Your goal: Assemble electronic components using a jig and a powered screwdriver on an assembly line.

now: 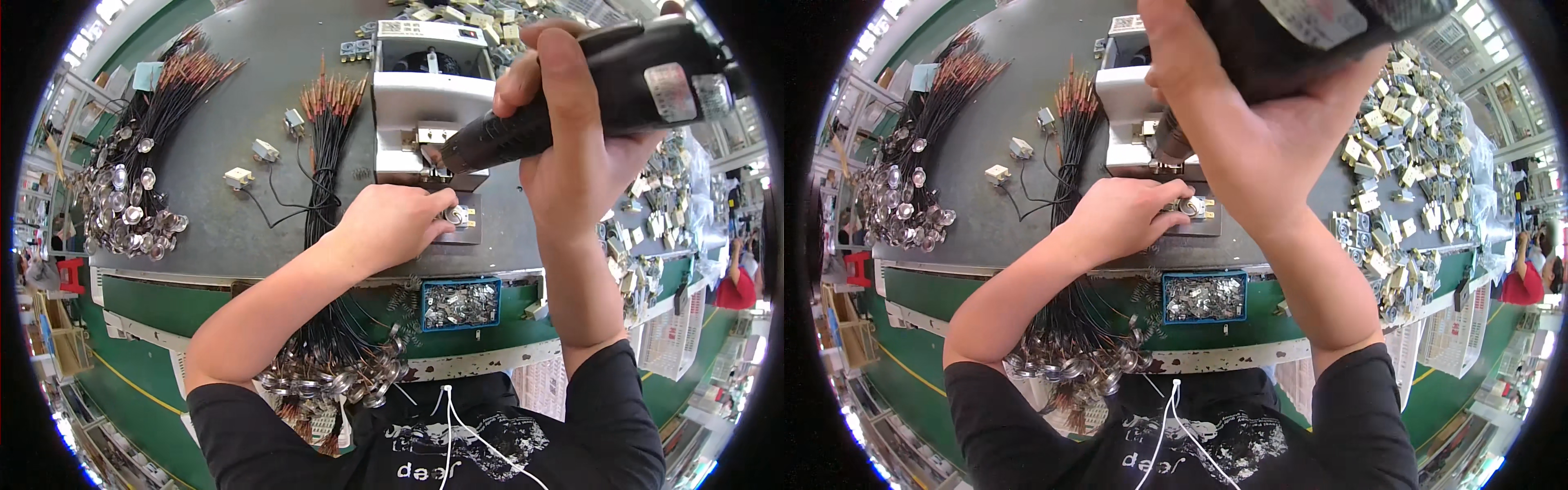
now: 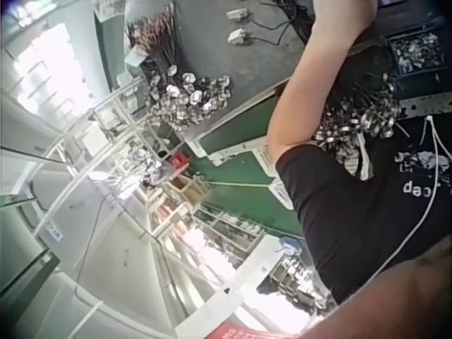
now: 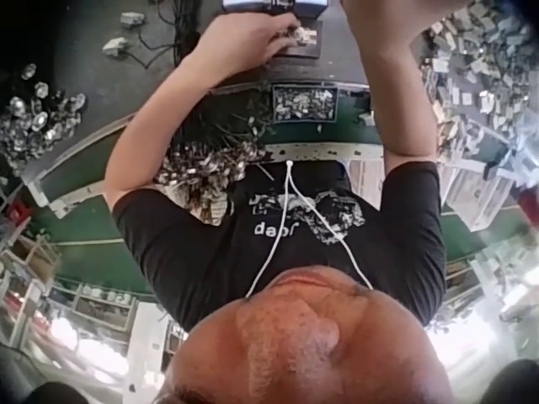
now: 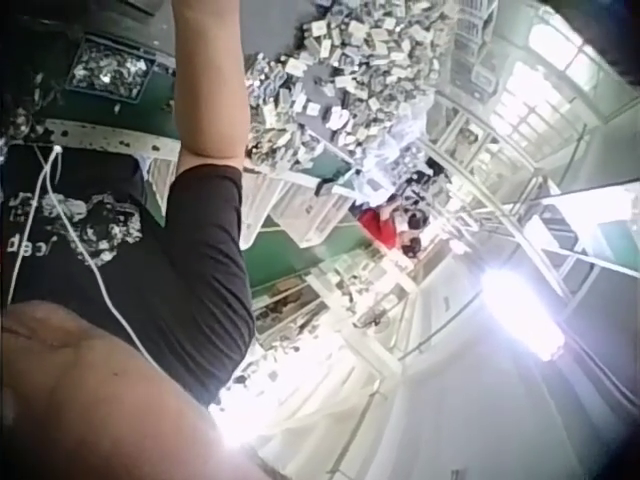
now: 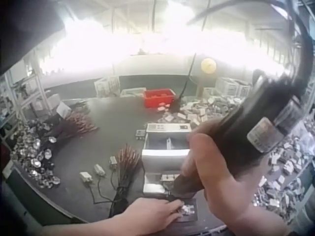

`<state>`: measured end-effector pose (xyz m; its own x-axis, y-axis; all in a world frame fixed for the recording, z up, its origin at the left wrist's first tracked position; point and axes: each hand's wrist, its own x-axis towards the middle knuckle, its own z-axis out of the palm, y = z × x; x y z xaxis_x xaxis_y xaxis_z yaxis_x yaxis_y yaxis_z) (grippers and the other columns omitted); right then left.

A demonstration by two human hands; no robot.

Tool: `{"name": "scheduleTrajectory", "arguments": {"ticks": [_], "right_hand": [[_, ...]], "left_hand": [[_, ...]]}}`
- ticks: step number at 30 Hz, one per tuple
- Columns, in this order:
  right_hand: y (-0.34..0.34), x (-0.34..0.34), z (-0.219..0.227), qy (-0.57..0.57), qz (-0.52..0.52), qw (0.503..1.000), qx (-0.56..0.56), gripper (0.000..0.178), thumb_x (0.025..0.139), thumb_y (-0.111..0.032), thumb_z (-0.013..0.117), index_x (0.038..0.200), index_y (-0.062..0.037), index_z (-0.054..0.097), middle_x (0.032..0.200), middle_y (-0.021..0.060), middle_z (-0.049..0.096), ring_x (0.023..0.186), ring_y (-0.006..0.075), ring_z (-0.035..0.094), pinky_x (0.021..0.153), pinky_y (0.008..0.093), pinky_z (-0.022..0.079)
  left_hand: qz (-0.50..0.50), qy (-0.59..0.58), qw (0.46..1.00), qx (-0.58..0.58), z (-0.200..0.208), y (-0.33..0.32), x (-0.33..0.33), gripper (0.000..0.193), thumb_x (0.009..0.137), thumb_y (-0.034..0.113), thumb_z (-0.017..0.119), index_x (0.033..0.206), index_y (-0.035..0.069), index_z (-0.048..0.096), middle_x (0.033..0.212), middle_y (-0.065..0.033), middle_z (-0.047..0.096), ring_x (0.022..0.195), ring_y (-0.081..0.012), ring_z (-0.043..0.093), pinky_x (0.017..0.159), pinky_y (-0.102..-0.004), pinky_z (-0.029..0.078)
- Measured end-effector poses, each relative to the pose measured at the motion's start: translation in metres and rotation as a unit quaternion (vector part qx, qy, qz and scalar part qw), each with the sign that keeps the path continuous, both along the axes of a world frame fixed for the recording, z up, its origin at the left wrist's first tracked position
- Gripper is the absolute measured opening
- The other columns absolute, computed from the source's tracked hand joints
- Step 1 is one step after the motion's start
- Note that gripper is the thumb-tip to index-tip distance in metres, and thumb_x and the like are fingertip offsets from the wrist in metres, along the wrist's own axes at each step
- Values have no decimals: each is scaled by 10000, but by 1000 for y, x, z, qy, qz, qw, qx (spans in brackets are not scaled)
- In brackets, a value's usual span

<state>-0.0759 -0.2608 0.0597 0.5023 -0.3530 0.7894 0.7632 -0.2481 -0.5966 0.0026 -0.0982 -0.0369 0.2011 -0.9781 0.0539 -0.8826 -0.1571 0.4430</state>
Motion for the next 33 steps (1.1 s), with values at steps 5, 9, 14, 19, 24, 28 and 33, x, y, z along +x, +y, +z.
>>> {"name": "scheduleTrajectory", "arguments": {"ticks": [5,9,14,19,24,28,33], "right_hand": [[16,16,-1,-25,-87,996,22,205,936,-38,753,1075,33,620,756,119,675,593,176,663,548,306,555],[21,21,-5,-33,-77,996,35,220,932,-19,756,1091,15,607,821,115,697,611,170,668,562,301,561],[9,21,-14,22,-95,995,-39,357,938,-17,748,1223,2,533,909,114,715,628,162,670,574,300,560],[23,20,-6,-32,-75,997,12,519,941,-3,737,1373,-11,448,948,114,719,634,158,664,577,296,552],[22,21,-12,18,-92,995,-17,802,943,11,725,1568,-64,228,974,118,712,645,149,656,591,298,560],[34,20,-10,3,-129,991,-15,845,945,21,719,1594,-72,185,980,122,711,651,136,652,601,292,563],[31,22,-11,-6,-115,993,-18,726,945,14,725,1523,-36,289,978,124,718,658,138,661,601,286,564]], "left_hand": [[16,-8,1000,15,-2,3,-2,286,968,339,661,1165,132,645,869,-102,723,846,-319,712,717,-448,559],[15,-19,1000,19,-4,3,-1,290,979,341,647,1180,133,623,877,-100,723,858,-318,712,710,-456,558],[16,-20,999,28,-3,2,-2,292,984,347,640,1186,138,610,882,-99,722,861,-321,710,706,-463,556],[12,-24,999,33,-2,1,-2,292,985,347,635,1190,141,599,872,-100,720,855,-327,708,701,-469,554],[9,-30,999,9,-4,4,-3,275,989,343,626,1138,117,577,828,-101,709,831,-333,710,690,-472,557],[11,-34,999,4,-1,4,-3,267,988,337,628,1067,88,573,810,-93,705,823,-335,714,693,-472,561],[12,-35,999,10,0,3,-3,265,986,331,632,1064,84,577,808,-88,704,824,-330,715,697,-466,563]]}}
